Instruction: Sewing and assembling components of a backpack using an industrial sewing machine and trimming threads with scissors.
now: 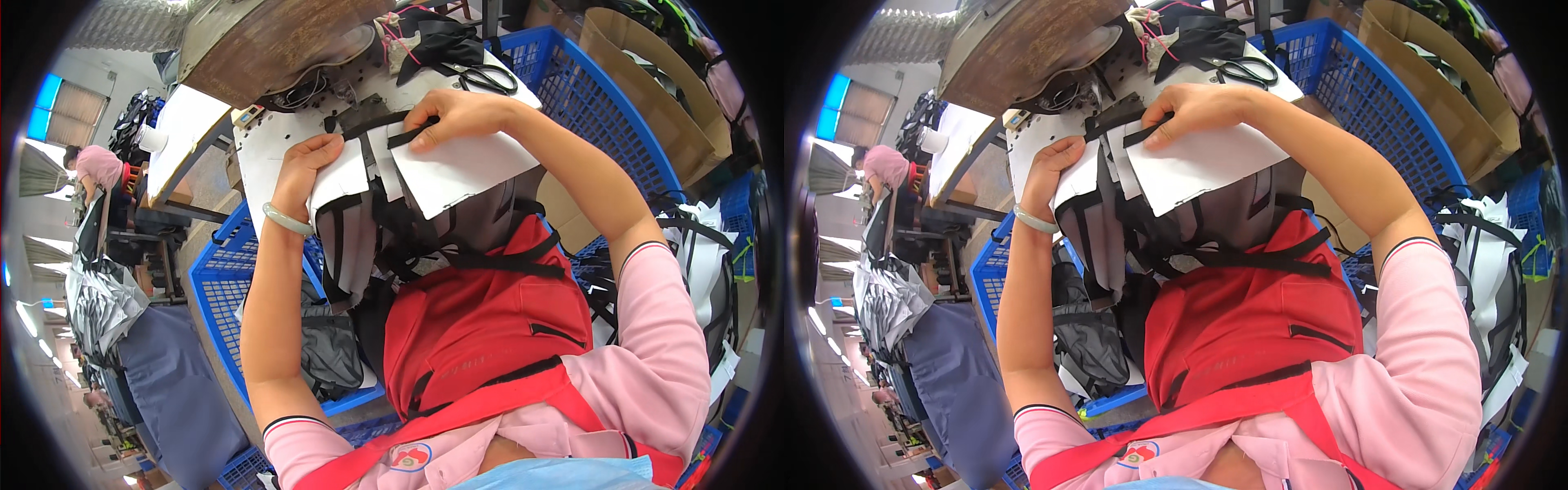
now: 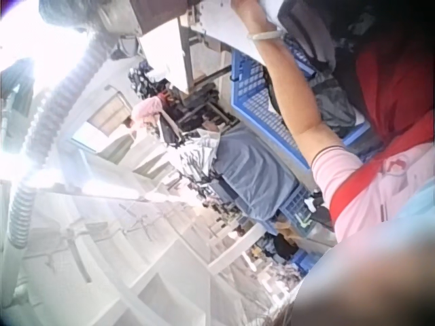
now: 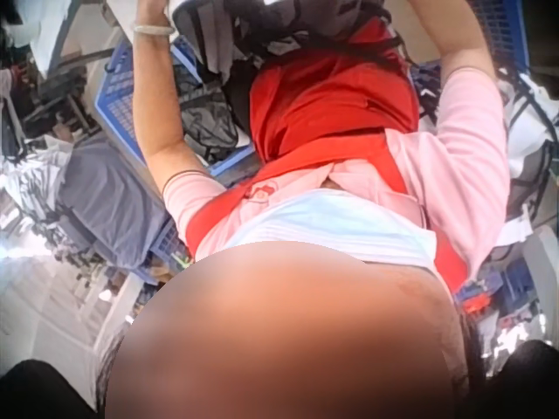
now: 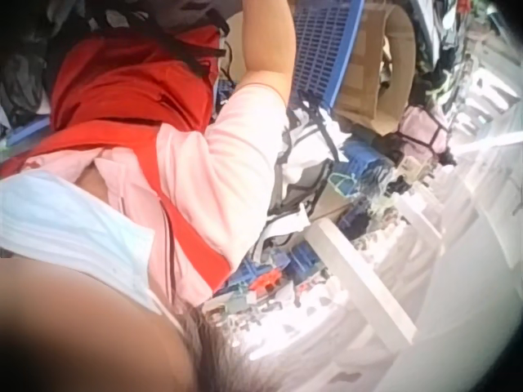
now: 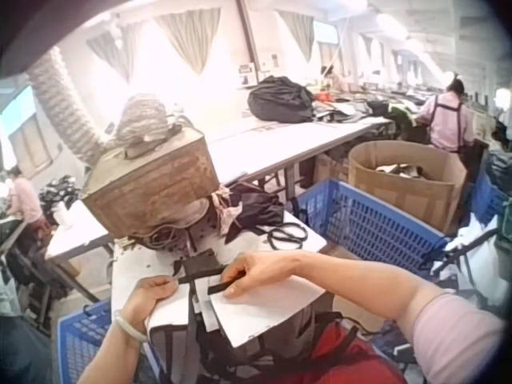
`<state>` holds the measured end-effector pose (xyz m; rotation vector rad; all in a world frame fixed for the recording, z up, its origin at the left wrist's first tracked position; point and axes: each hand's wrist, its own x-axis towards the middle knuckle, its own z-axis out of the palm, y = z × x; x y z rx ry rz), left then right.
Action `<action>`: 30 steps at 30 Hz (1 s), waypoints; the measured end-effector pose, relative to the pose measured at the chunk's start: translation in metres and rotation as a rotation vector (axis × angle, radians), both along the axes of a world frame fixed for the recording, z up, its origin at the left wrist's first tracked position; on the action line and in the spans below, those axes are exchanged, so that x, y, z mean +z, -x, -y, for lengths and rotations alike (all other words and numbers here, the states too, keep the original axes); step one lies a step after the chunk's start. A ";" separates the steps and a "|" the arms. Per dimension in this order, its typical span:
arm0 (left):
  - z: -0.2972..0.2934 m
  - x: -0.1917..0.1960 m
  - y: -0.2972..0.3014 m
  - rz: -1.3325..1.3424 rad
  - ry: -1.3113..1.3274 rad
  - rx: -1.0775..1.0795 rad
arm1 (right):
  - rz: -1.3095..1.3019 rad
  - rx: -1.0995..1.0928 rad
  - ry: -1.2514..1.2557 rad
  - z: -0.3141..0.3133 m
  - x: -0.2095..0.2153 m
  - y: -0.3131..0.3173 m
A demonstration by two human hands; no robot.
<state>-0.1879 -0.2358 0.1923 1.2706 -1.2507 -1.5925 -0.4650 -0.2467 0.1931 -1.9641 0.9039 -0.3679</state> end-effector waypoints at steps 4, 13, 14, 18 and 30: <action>0.015 -0.007 -0.001 0.014 -0.025 0.008 | 0.021 -0.028 -0.099 0.011 -0.005 -0.003; 0.039 -0.018 0.004 -0.083 -0.050 0.033 | 0.079 -0.064 -0.238 0.022 0.000 -0.003; 0.041 -0.019 0.005 -0.117 -0.052 0.021 | 0.088 -0.049 -0.209 0.024 -0.003 -0.001; 0.050 -0.019 0.002 -0.170 -0.060 -0.004 | 0.121 -0.072 -0.239 0.037 -0.011 -0.004; 0.004 -0.027 -0.037 0.325 0.374 -0.114 | 0.059 -0.158 0.130 -0.046 -0.012 0.040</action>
